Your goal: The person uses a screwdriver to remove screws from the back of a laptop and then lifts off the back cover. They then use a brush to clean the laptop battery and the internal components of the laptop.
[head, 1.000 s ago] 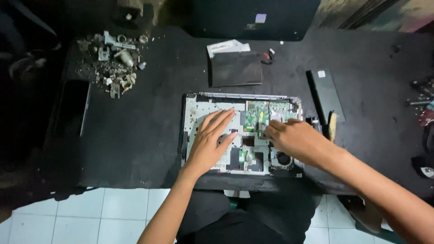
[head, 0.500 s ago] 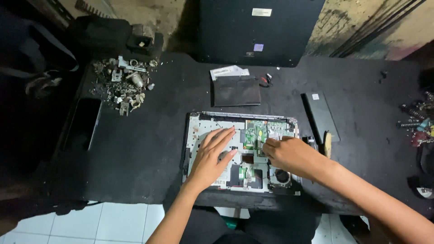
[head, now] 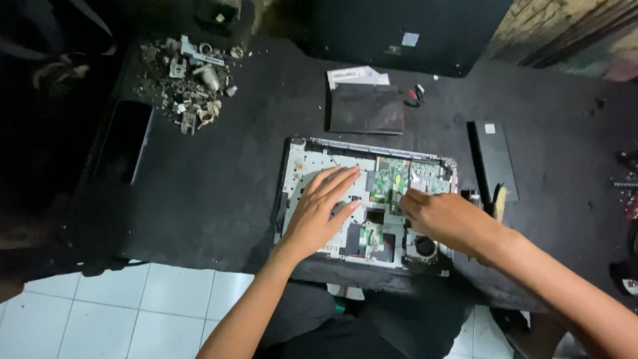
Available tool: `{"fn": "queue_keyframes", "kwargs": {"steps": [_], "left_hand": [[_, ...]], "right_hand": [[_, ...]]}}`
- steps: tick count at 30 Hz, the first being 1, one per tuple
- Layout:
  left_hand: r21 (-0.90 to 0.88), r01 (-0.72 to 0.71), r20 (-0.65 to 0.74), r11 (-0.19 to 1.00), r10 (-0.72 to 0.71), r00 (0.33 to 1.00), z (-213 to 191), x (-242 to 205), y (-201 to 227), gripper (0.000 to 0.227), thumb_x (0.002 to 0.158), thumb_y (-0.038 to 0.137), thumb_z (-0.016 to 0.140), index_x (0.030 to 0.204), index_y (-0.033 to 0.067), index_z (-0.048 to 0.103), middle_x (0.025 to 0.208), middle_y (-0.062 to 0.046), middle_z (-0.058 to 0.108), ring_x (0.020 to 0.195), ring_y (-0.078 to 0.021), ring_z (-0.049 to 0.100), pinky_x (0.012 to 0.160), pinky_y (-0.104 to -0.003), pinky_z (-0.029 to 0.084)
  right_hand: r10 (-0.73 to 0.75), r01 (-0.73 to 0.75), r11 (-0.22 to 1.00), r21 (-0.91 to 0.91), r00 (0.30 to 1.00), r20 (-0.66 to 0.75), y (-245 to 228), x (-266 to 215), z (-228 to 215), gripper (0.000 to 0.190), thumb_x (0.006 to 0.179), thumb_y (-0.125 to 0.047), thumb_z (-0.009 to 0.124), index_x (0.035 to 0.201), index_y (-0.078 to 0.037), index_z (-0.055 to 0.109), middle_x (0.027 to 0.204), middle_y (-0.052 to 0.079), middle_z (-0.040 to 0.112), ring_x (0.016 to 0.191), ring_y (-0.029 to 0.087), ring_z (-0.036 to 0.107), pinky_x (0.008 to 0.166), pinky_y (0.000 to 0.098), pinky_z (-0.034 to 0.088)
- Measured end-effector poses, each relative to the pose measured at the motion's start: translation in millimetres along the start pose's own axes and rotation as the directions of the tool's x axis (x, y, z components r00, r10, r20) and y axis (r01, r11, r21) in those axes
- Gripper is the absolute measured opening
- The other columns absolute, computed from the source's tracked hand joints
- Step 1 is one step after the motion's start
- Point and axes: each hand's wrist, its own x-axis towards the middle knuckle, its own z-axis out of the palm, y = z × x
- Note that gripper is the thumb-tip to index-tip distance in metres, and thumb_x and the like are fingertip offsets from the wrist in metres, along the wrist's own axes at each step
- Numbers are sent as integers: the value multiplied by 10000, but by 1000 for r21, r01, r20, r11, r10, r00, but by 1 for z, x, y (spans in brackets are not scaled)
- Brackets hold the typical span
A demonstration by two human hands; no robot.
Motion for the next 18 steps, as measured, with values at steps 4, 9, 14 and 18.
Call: {"fn": "queue_keyframes", "kwargs": {"steps": [4, 9, 14, 18], "left_hand": [[6, 34, 17, 999, -34, 999, -2, 0, 3, 512, 1049, 344, 536, 1491, 89, 505, 1536, -134, 506, 1450, -364, 376, 1162, -569, 294], [11, 25, 36, 1000, -26, 999, -3, 0, 2, 511, 1051, 338, 536, 1491, 81, 502, 1531, -133, 509, 1442, -368, 385, 1165, -565, 295], [24, 9, 18, 1000, -10, 1000, 0, -1, -3, 506, 1050, 341, 546, 1499, 114, 503, 1532, -105, 515, 1440, -351, 397, 1170, -560, 296], [0, 23, 24, 1000, -23, 999, -1, -1, 0, 502, 1051, 329, 544, 1496, 100, 503, 1524, -123, 519, 1435, -364, 398, 1167, -571, 295]], "right_hand": [[-118, 128, 985, -117, 989, 83, 2, 0, -4, 222, 963, -17, 618, 1165, -27, 710, 1260, 146, 682, 1040, 256, 732, 646, 286, 607], [-144, 160, 976, -150, 984, 108, -1, 1, -6, 226, 950, 2, 638, 1163, -19, 711, 1247, 154, 689, 1063, 252, 714, 653, 282, 606], [-144, 166, 977, -136, 977, 158, 0, 0, -8, 296, 953, -4, 640, 1247, -16, 673, 1303, 187, 659, 1112, 284, 701, 726, 304, 629], [-52, 57, 998, -27, 988, 147, -1, -5, -14, 299, 964, -70, 636, 1260, -54, 670, 1323, 159, 654, 1068, 250, 736, 754, 312, 647]]}}
